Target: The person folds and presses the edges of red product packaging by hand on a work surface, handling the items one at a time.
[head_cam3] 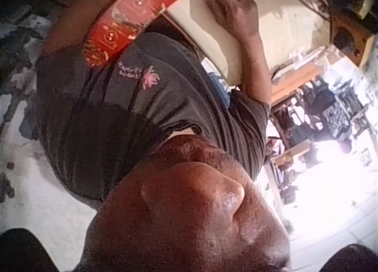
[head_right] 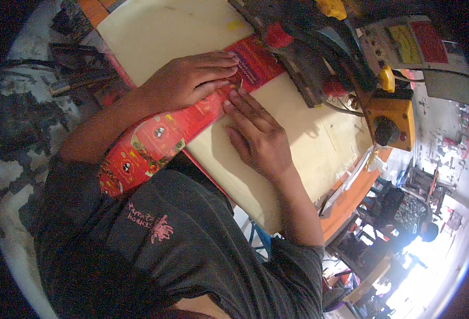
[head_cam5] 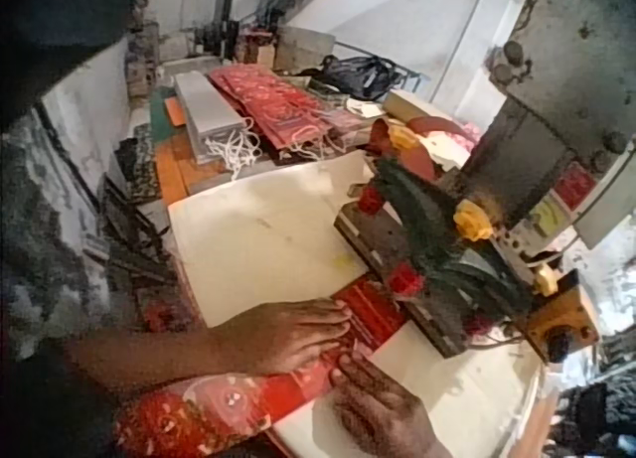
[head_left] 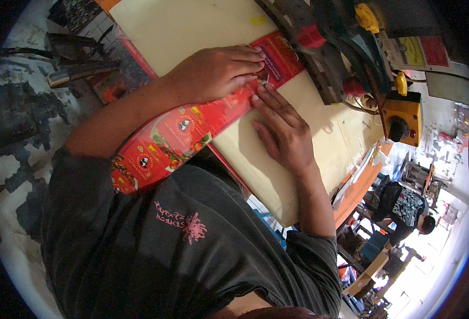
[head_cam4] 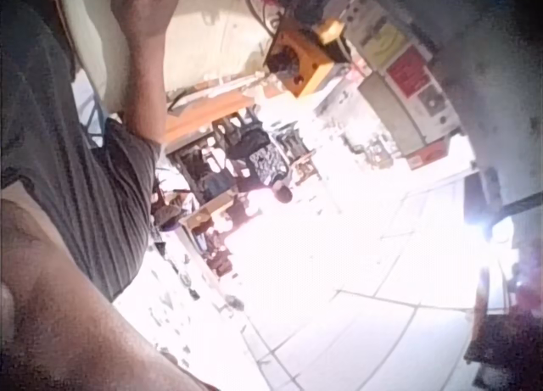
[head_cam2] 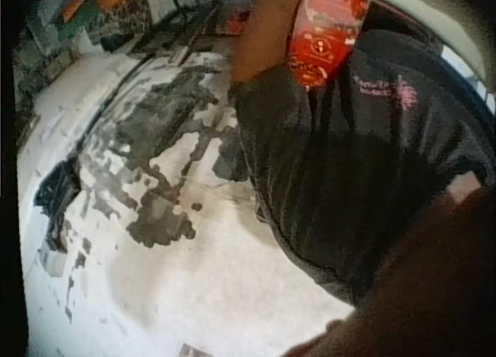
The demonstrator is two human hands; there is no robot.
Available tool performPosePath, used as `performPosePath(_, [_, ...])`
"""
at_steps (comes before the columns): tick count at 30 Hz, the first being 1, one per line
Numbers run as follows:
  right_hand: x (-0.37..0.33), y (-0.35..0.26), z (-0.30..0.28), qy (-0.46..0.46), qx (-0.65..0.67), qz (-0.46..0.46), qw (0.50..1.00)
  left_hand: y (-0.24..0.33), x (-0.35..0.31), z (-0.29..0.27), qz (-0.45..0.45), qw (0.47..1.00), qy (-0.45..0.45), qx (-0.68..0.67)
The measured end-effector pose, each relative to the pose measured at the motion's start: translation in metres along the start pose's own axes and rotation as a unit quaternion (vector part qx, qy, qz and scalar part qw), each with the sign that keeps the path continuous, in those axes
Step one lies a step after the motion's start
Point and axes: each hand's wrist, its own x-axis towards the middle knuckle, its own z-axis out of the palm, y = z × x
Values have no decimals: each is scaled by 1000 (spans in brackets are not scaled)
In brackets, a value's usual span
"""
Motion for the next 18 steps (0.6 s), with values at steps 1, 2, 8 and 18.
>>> performPosePath(1, [0,0,0,-1,2,1,1000,0,0,1,-2,1000,1,1])
performPosePath(2, [0,0,0,-2,4,2,1000,0,0,1,-4,1000,2,2])
performPosePath(8, [0,1,1,-2,-2,3,1000,3,0,0,-12,1000,6,-3])
performPosePath(18, [1,0,0,-3,9,7,1000,2,-1,0,-14,1000,8,-17])
